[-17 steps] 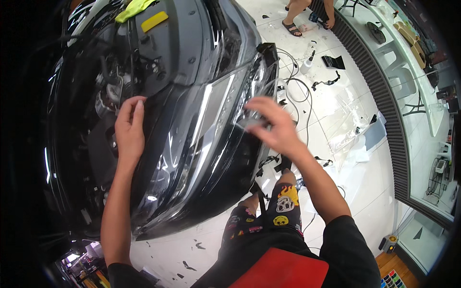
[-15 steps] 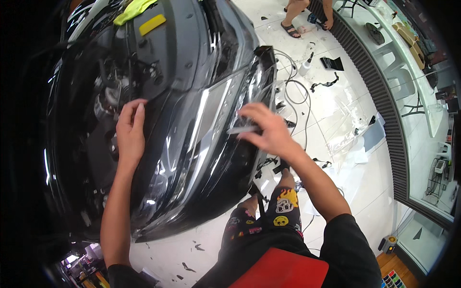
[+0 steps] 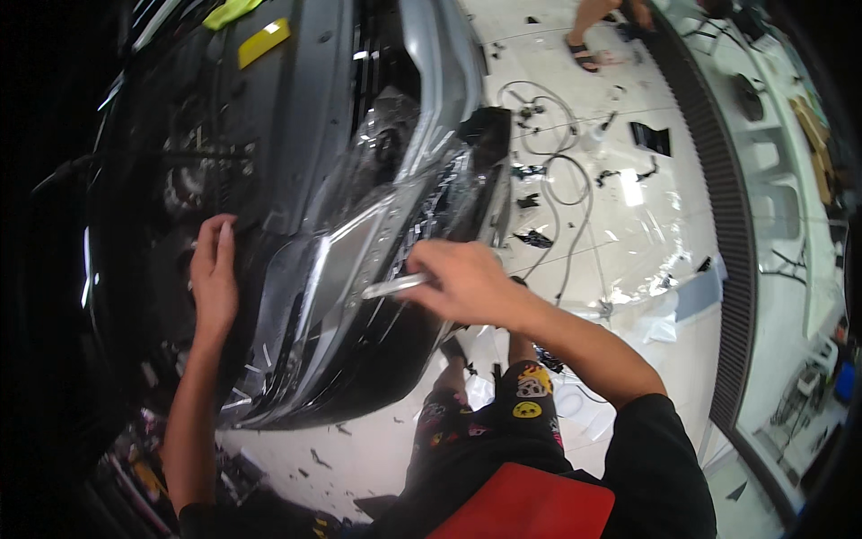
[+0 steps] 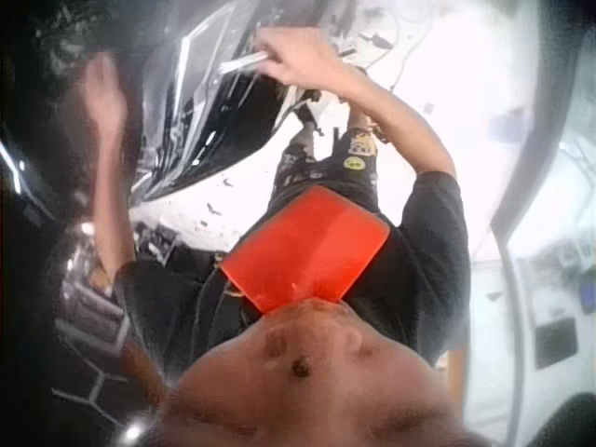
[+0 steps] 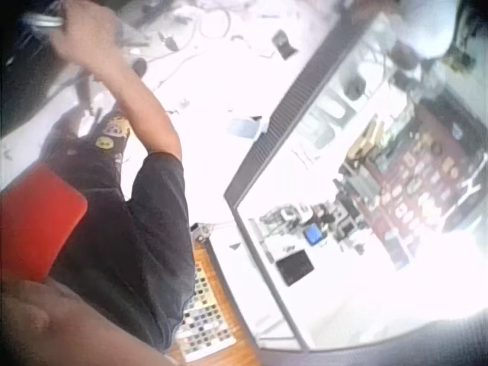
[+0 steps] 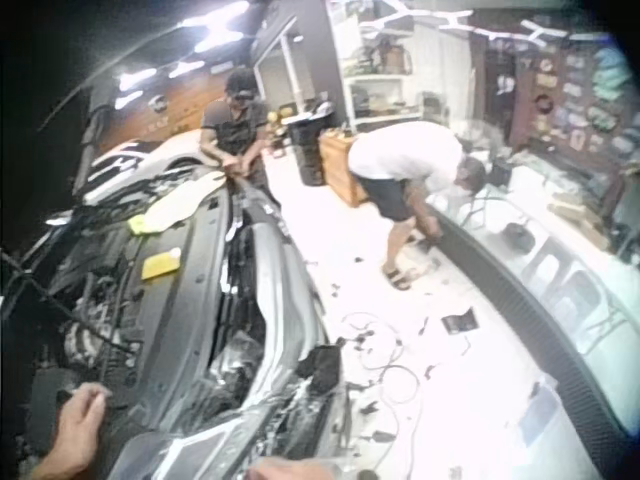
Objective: The person applies a clear protective film to the front bumper and headlight area of a black car. They use a red squeegee to smooth the film and a blade to trim the edges, working around the contours of the vehicle's front end.
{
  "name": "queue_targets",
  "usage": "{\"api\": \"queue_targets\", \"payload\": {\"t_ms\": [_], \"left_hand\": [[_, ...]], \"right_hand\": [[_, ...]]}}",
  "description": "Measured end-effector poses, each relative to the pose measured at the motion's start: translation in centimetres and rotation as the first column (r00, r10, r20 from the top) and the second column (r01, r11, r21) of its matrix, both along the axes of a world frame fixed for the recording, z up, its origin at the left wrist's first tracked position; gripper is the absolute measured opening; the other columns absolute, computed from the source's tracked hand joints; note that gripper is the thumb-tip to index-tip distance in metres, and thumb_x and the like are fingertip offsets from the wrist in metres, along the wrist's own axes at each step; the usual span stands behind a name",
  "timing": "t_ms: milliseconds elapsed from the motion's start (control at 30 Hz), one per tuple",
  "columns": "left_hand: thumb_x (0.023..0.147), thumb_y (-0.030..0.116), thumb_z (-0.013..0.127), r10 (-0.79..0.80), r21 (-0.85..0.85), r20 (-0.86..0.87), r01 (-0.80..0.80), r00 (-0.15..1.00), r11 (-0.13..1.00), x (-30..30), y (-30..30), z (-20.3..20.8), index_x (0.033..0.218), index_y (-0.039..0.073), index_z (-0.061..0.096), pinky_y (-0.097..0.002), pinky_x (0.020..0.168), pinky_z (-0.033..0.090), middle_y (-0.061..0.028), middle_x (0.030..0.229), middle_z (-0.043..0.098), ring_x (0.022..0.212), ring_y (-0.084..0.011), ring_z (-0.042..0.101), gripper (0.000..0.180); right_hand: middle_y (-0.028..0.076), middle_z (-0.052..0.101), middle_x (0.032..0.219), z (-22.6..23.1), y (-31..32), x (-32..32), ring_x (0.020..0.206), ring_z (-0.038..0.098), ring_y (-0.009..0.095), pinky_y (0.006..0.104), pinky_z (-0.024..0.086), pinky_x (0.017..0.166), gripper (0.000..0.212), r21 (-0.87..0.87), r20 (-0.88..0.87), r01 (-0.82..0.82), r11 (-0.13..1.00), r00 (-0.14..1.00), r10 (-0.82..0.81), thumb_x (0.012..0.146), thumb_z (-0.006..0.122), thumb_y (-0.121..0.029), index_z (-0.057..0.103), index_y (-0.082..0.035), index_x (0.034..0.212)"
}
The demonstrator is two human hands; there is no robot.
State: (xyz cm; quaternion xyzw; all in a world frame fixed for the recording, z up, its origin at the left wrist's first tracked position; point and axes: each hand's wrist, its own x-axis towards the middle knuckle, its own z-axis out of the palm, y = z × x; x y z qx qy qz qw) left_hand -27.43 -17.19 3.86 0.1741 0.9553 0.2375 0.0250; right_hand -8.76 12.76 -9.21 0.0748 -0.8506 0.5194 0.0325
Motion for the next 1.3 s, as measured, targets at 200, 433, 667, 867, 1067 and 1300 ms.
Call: {"api": "queue_targets", "payload": {"t_ms": [200,433,667,867,1067,1300], "left_hand": [[0.115,0.031,0.046,0.049,-0.030,0.000,-0.049,0.999,0.998,0.9,0.6,0.9,0.123,0.003,0.065,-0.0294,0.105,0.040,-0.0061,0.115,0.065,0.112,-0.0152,0.056,0.035],[0.116,0.034,0.043,0.067,-0.055,-0.026,-0.069,0.997,0.996,1.4,1.0,1.2,0.125,0.001,0.065,-0.0315,0.108,0.039,-0.0082,0.117,0.065,0.116,-0.0172,0.056,0.040],[0.116,0.032,0.042,0.081,-0.062,-0.018,-0.082,0.997,0.995,1.2,0.8,0.8,0.128,0.000,0.065,-0.0325,0.114,0.036,-0.0102,0.127,0.064,0.125,-0.0193,0.056,0.041],[0.117,0.038,0.039,0.107,-0.068,0.028,-0.104,0.994,0.992,1.0,0.5,0.9,0.133,0.003,0.063,-0.0320,0.116,0.032,-0.0081,0.129,0.060,0.126,-0.0165,0.051,0.045],[0.117,0.042,0.038,0.101,-0.058,0.026,-0.099,0.995,0.993,0.8,0.0,0.8,0.135,0.004,0.063,-0.0324,0.116,0.032,-0.0083,0.132,0.058,0.127,-0.0164,0.050,0.049],[0.116,0.042,0.038,0.105,-0.077,0.053,-0.101,0.993,0.992,0.5,0.3,1.0,0.137,0.004,0.062,-0.0330,0.117,0.031,-0.0087,0.134,0.058,0.128,-0.0160,0.050,0.049]], "right_hand": [[0.012,0.061,0.086,-2.5,4.5,-2.2,0.075,0.065,0.035,0.0459,0.052,0.064,0.022,-0.038,-0.137,0.050,0.998,0.989,-0.055,0.089,0.080,-0.021,0.065,-0.005,0.089],[0.014,0.063,0.083,-5.1,11.4,-5.0,0.076,0.063,0.038,0.0452,0.048,0.070,0.026,-0.058,-0.071,0.150,0.987,0.986,-0.154,0.087,0.083,-0.020,0.065,-0.001,0.083],[0.012,0.067,0.078,-7.6,20.7,-9.3,0.074,0.060,0.023,0.0378,0.049,0.073,0.035,0.090,0.099,0.258,0.962,0.959,-0.266,0.089,0.084,-0.030,0.070,0.002,0.090],[-0.003,0.057,0.076,-10.8,27.8,-14.0,0.073,0.048,0.008,0.0289,0.040,0.065,0.034,0.195,0.081,0.264,0.944,0.955,-0.284,0.097,0.080,-0.031,0.068,0.000,0.091],[0.007,0.070,0.078,-11.3,29.2,-16.6,0.073,0.063,0.019,0.0374,0.048,0.067,0.029,0.237,0.066,0.335,0.912,0.931,-0.359,0.089,0.082,-0.027,0.076,0.000,0.098],[0.017,0.079,0.098,-9.2,27.8,-14.7,0.096,0.073,0.026,0.0386,0.054,0.088,0.036,0.156,-0.118,0.479,0.864,0.877,-0.465,0.086,0.082,-0.029,0.079,0.001,0.106]]}}
